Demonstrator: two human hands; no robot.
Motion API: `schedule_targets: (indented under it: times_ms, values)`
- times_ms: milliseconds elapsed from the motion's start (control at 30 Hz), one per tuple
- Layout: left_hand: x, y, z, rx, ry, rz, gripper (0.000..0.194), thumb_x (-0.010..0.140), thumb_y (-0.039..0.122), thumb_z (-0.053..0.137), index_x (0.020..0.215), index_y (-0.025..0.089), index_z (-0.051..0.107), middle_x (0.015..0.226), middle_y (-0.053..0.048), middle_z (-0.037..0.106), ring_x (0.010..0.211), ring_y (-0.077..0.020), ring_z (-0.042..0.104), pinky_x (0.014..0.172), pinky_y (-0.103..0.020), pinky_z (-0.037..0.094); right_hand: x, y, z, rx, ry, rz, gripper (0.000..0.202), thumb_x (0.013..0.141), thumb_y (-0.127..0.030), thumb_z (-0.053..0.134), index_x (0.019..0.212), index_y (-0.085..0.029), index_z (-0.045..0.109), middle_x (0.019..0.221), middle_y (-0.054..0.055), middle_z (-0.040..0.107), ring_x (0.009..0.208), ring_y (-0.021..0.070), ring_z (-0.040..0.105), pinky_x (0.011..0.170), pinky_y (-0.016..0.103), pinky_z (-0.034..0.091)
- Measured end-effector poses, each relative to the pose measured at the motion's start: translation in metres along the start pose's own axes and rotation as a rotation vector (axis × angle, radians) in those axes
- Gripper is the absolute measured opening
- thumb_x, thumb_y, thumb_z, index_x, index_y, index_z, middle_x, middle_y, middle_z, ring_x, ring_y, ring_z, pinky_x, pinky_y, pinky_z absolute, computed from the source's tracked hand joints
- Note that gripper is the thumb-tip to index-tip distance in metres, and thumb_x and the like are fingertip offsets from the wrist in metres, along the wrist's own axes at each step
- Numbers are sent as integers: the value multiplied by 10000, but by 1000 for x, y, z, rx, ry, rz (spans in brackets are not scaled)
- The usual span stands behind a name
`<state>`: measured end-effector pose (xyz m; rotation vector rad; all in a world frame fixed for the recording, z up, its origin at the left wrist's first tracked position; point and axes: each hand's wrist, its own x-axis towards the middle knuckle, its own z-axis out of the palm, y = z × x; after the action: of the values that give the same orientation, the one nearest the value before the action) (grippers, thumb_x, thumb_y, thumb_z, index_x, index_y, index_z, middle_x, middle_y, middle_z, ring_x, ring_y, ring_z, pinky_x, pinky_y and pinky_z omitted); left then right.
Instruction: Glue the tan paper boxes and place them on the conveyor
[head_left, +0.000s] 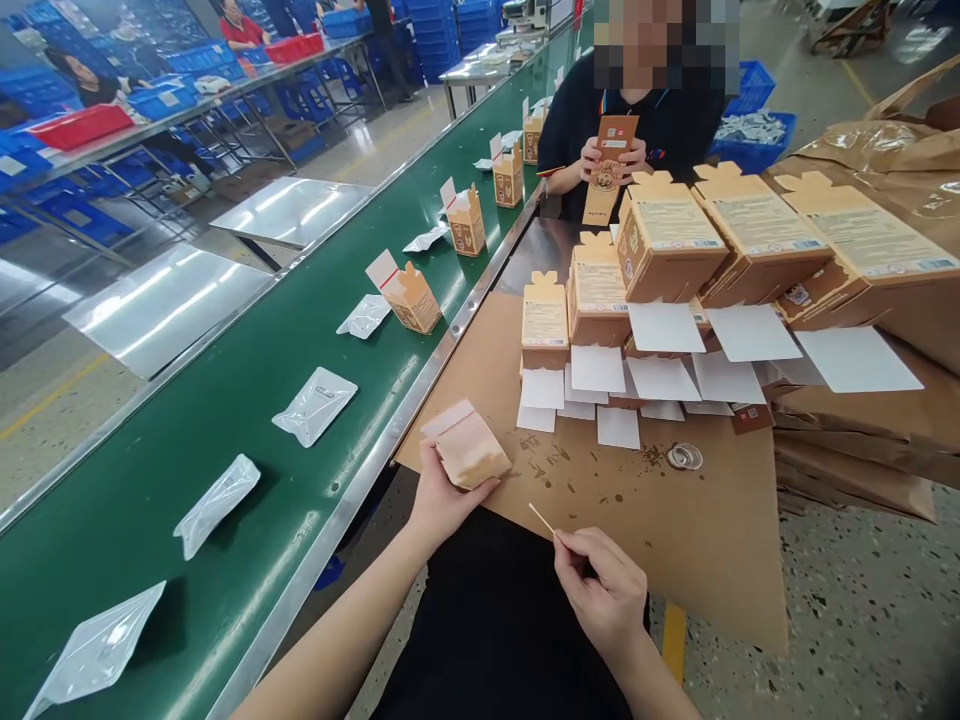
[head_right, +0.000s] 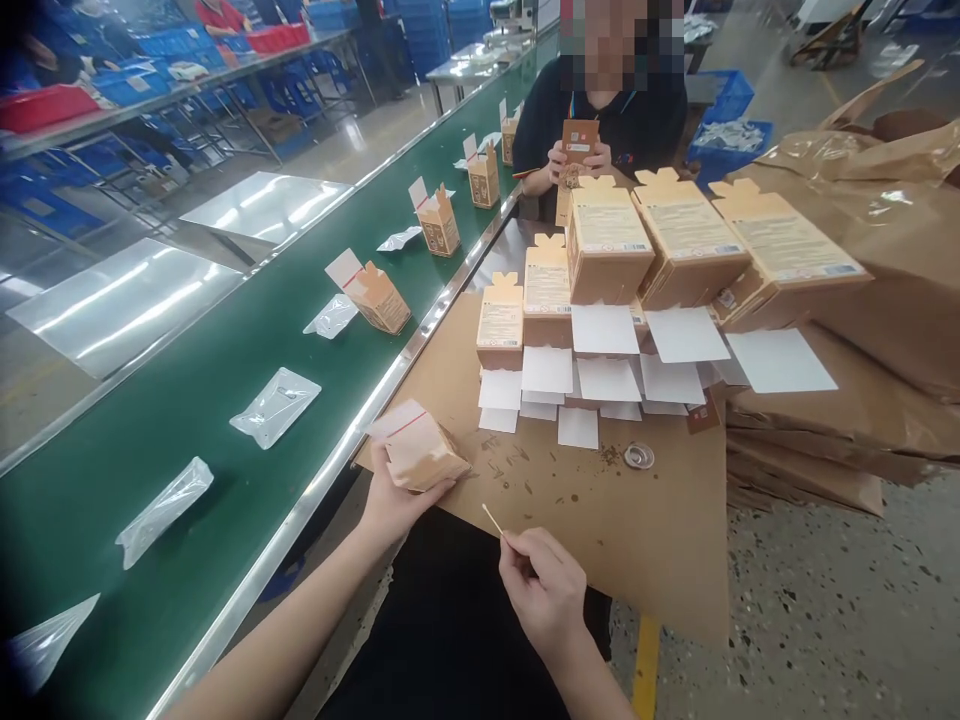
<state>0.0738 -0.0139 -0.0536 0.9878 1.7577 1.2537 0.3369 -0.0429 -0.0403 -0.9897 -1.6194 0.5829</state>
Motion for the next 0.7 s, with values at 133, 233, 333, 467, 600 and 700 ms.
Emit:
schedule_targets:
  times_ms: [133,233,333,467,600,700]
  values:
    - [-12,-17,11,95,-10,-43,825,703,553,1119,1269,372,546,1288,-105,794,1317,-426,775,1098,-527,597,-10,-4,-3,-17,12,40,220,1069,-45,721,1010,-234,816,713,-15,670,560,126,617,524,244,555]
    - [-11,-19,12,133,3,-26,797,711,578,1105,1242,375,546,1242,-88,794,1280,-421,783,1073,-515,604,-15,-5,-2,-3,10,35,200,1079,-62,723,1008,-230,805,722,-11,676,569,126,631,535,237,563]
    - [5,-15,-9,228,148,58,810,685,588,1090,1229,354,537,1237,-107,769,1279,-453,783,1066,-559,629,-14,-5,-3,11,16,18,204,1069,-50,729,1013,-234,798,725,-19,658,560,125,620,525,234,547]
    - [40,-14,-69,332,439,19,912,652,657,1065,1232,357,429,1246,-81,750,1248,-472,781,1026,-638,647,-14,-3,-12,11,30,4,233,1042,-26,734,1004,-245,806,710,-26,633,549,132,597,512,246,531]
    - [77,-18,-115,281,574,-30,897,674,579,1043,1235,348,383,1317,-81,731,1344,-442,748,1126,-647,619,-16,2,-16,19,29,3,234,1032,-28,738,1034,-246,820,714,-25,649,539,134,607,503,246,542]
    - [100,-12,-125,244,583,-30,888,622,501,1052,1232,327,431,1324,-100,698,1365,-432,730,1182,-653,604,-13,6,-14,10,34,-2,226,1039,-30,736,1030,-242,816,719,-20,656,540,133,610,498,244,541]
